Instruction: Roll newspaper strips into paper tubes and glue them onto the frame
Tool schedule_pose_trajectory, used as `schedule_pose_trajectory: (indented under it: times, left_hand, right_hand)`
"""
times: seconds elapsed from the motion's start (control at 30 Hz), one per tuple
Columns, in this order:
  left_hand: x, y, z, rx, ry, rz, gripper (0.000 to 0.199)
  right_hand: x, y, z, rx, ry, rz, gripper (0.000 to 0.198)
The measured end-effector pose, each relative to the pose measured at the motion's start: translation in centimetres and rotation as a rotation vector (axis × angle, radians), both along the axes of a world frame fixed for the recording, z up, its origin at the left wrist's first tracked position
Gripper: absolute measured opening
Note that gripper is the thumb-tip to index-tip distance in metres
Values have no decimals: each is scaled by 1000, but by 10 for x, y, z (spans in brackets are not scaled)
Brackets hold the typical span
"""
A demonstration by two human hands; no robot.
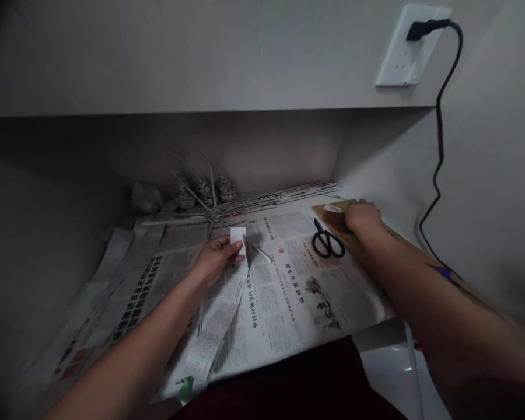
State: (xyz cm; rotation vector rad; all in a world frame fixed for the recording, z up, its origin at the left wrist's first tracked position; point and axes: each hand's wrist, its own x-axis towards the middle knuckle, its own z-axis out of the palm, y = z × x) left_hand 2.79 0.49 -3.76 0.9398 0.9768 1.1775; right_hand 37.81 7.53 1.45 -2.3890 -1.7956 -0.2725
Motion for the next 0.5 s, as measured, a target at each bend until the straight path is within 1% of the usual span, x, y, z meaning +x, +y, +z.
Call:
schedule_pose_trajectory:
  times: [0.03, 0.07, 0.13, 0.2, 0.23, 0.27, 0.33, 0.37, 0.5]
  left_hand:
    - [0, 0, 0, 3, 15, 1, 34]
    - [0, 0, -1, 7, 27, 3, 34]
    - [0, 1, -1, 21, 39, 10, 34]
    - [0, 2, -1, 45, 46, 11, 33]
    - [0, 2, -1, 62, 49, 7, 32]
    - [-1, 3, -1, 82, 51, 3, 33]
    - [-2, 4, -2, 116, 55, 0, 35]
    - [-2, 5, -2, 127, 57, 3, 36]
    - [-2, 9, -7, 135, 88, 29, 37]
  right_hand:
    - [-18, -1, 3, 25, 28, 37, 38]
    - [-37, -2, 4, 56, 169, 171, 39]
    - [-78, -5, 4, -54, 334, 384, 34]
    - [-117, -8, -2, -186, 519, 574, 35]
    - [-133, -8, -6, -301, 761, 716, 39]
    - [-147, -9, -10, -365, 969, 801, 42]
    - [-167, -7, -18, -425, 1259, 888, 43]
    - [-174, -6, -21, -429, 1334, 897, 43]
    - [-182, 0, -31, -411, 1428, 855, 39]
